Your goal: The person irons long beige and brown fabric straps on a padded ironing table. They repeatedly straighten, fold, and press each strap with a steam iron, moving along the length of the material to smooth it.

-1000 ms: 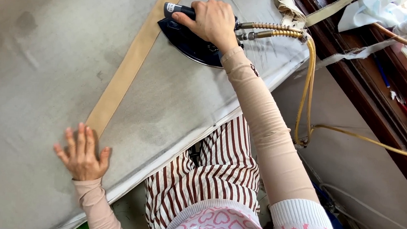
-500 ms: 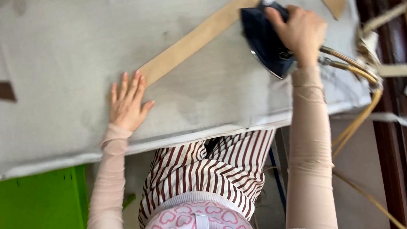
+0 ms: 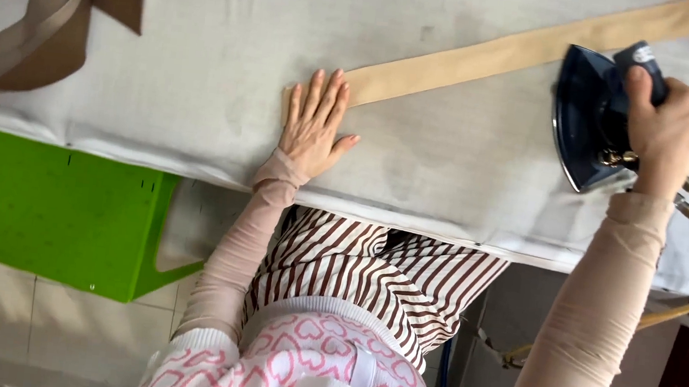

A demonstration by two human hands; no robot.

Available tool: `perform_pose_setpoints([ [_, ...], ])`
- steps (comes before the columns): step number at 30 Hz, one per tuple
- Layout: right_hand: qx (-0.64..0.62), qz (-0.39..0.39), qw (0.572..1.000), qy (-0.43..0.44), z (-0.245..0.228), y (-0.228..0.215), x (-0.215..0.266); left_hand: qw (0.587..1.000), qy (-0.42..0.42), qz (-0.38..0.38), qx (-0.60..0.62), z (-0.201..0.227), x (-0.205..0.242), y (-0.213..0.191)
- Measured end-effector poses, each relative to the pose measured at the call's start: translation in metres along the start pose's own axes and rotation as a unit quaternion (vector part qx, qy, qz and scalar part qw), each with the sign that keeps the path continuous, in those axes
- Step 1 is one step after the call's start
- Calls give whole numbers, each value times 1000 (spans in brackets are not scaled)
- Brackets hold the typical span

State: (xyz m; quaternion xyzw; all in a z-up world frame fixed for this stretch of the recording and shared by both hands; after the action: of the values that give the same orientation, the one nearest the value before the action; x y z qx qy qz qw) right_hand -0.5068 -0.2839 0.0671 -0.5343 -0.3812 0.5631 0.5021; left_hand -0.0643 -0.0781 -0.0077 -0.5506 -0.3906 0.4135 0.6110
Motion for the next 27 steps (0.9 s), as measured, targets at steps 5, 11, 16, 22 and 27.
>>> perform_pose_setpoints([
  [5, -14, 13, 1000, -12, 13, 20, -5, 1000, 1, 18, -22, 1, 1, -3],
  [11, -20, 46, 999, -22, 23, 29, -7, 999, 8, 20, -25, 2, 0, -8],
  [16, -3, 149, 988, -47, 39, 49, -9, 1000, 10, 2, -14, 2, 0, -8],
  [22, -19, 107, 993, -44, 36, 45, -11, 1000, 15, 10, -4, 3, 1, -11],
  [27, -50, 50, 997, -6, 33, 35, -6, 1000, 1, -15, -16, 2, 1, -13],
])
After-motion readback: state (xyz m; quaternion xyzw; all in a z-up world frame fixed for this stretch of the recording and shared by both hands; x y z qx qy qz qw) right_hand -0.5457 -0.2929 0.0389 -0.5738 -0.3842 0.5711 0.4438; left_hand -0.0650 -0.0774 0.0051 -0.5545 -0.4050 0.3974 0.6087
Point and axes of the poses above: each hand's wrist, its own x-axis away from the middle knuckle, its own y-axis out of the palm, z = x × y, the point moved 10 cm from there along -x, towards the middle knuckle, and after that the axes turned 14 degrees about y, right-handed, at the moved point
